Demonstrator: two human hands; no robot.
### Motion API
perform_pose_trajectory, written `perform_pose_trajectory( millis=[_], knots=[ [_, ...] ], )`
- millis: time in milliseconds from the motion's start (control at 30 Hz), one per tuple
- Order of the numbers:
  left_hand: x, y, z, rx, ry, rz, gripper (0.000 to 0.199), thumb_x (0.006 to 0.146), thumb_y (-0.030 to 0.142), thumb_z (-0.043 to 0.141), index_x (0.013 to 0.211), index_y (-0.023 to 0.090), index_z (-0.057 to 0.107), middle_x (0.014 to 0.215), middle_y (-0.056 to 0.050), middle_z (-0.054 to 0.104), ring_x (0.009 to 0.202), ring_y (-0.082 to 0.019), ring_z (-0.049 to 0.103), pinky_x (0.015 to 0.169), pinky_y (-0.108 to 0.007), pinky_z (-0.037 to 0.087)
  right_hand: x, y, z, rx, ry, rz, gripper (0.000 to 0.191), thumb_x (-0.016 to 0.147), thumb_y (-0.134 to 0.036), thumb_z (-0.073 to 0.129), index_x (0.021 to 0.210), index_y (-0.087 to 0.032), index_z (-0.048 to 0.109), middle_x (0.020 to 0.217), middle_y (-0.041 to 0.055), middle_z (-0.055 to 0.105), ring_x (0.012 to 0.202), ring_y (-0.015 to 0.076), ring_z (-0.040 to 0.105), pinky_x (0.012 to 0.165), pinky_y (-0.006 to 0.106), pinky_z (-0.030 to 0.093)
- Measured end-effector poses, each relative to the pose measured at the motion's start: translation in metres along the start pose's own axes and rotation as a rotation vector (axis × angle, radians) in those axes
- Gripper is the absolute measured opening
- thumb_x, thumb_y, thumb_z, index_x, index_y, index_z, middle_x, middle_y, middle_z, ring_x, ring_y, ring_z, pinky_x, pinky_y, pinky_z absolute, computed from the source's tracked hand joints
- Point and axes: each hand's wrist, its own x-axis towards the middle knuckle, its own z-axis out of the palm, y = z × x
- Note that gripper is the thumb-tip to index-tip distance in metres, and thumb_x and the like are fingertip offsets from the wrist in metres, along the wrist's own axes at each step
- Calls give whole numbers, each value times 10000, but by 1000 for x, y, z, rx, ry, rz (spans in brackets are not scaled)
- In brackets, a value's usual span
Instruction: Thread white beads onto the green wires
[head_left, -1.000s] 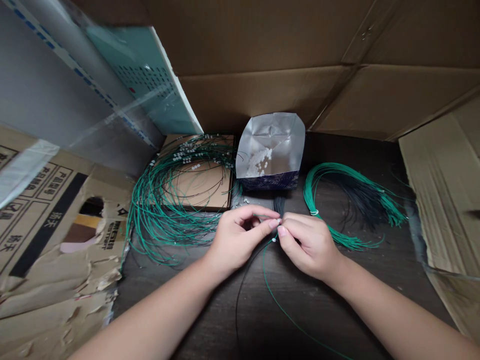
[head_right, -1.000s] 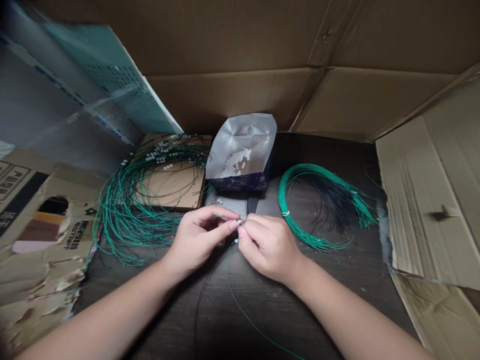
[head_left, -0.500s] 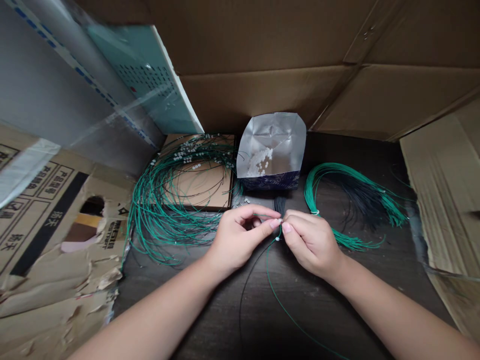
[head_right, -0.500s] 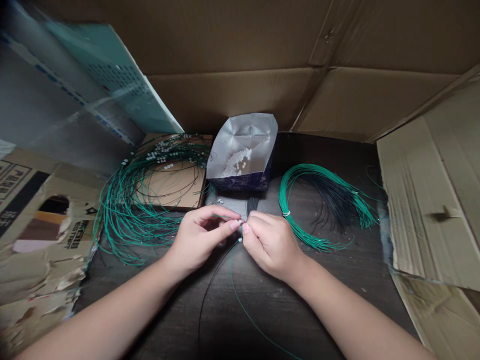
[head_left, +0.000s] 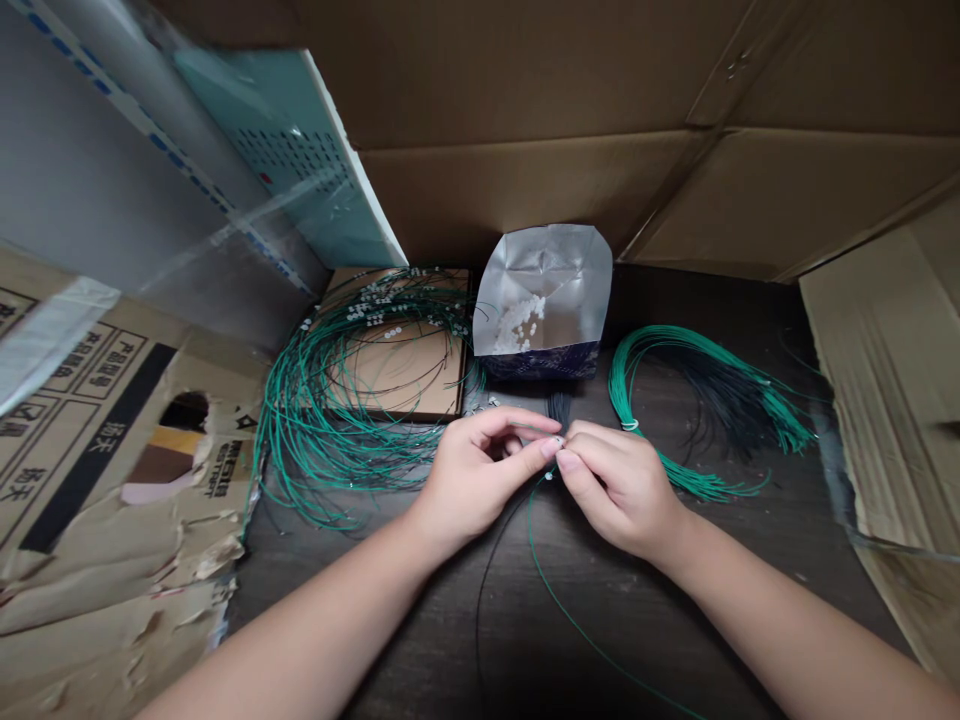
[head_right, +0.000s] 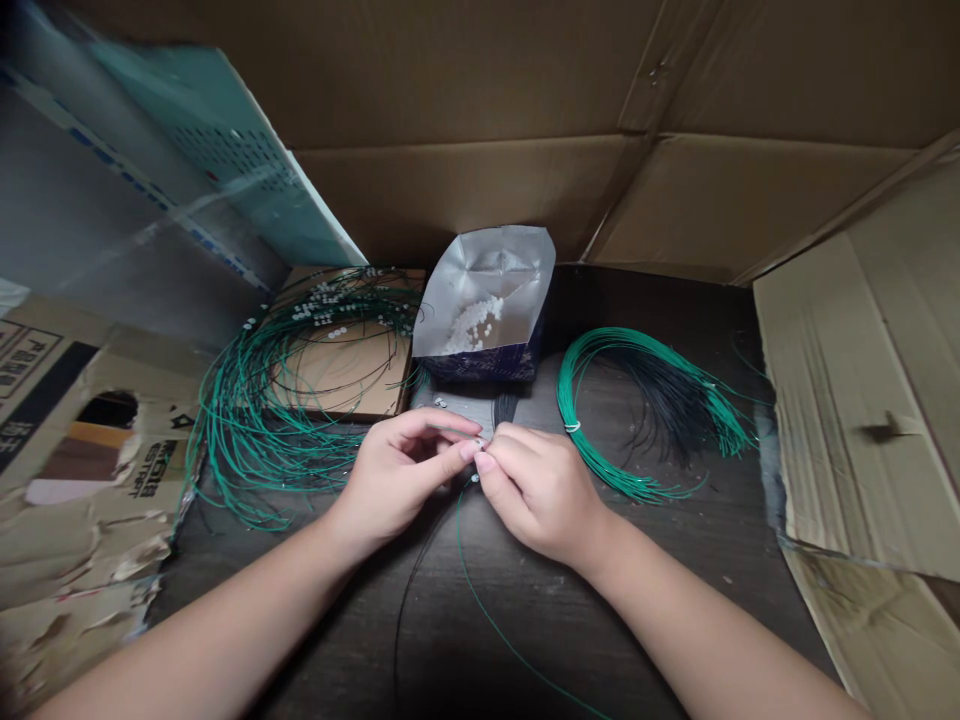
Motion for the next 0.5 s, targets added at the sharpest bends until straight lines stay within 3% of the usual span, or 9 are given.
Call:
perform_pose_trajectory(
  millis=[233,500],
  knots=[
    [2,1,0,-133,36,-47,396,779,318,883,1107,148,741,799,-31,777,587,-85,593,541,-198,449,-2,-3,-3,50,68,95,145,976,-172,552,837,-207,569,719,2,560,602,133,519,561,271,417],
    [4,2,-1,-164,24,-72,459,751,328,904,1125,144,712,779,-15,759,568,-70,565,543,-193,438,1,-4,0,56,152,60,171,967,-101,571,841,-209,610,710,16,632,609,149,595,566,284,474]
  ],
)
